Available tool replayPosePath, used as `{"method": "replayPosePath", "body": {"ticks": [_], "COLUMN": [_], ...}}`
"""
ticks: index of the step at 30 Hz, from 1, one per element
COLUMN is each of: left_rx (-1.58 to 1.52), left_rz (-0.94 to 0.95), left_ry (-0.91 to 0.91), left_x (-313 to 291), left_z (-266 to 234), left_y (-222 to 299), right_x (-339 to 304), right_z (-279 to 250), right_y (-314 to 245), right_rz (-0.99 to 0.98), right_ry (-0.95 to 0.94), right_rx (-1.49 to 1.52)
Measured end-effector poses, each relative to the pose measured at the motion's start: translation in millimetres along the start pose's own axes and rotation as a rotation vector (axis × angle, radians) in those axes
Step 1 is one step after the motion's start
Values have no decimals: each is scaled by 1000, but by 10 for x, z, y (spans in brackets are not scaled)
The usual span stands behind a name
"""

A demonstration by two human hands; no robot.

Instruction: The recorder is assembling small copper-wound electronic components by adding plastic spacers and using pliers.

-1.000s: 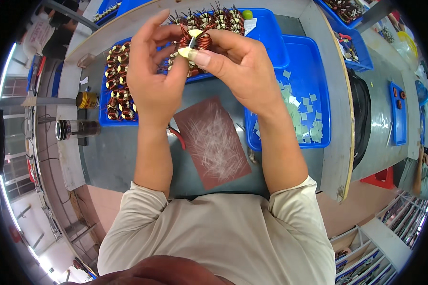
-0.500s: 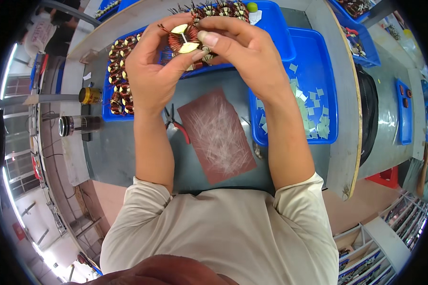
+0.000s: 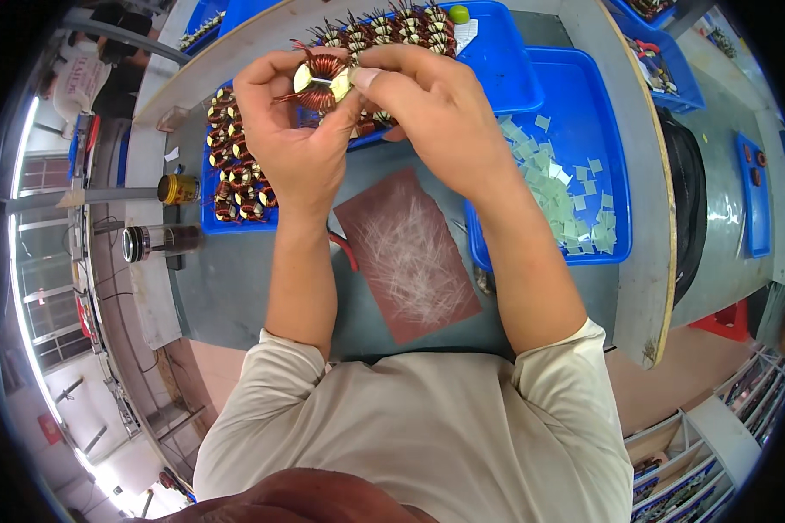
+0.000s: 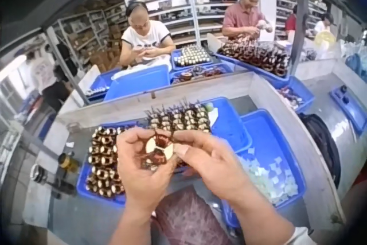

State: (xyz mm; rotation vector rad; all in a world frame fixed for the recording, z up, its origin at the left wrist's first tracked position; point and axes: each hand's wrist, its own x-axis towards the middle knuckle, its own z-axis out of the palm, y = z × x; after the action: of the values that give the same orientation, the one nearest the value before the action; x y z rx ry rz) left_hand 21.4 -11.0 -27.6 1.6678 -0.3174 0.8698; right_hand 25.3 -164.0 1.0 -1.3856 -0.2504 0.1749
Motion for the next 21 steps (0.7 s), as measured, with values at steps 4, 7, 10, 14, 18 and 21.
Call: {"method": "replayPosePath", "body": {"ticks": [4, 7, 10, 14, 18, 21], "left_rx": [59, 113, 125, 246, 313, 380], "left_rz": [8, 35, 25, 91, 198, 246], "left_ry": [-24, -47, -75, -237, -286, -294], "left_x": [-25, -30, -41, 39, 65, 70], "left_z": [23, 24, 31, -44, -56, -70], "left_y": [-48, -65, -48, 37, 3, 3], "right_x": [-29, 3, 33, 31, 27, 13], "right_z": [-34, -29, -73, -110, -114, -63], "right_y": [-24, 82, 119, 113, 130, 119], "right_rz": [56, -52, -74, -73, -11, 34], "right_ry": [-62, -96, -112, -134, -92, -51], "right_rx": [-15, -11, -28, -20, 22, 69]}}
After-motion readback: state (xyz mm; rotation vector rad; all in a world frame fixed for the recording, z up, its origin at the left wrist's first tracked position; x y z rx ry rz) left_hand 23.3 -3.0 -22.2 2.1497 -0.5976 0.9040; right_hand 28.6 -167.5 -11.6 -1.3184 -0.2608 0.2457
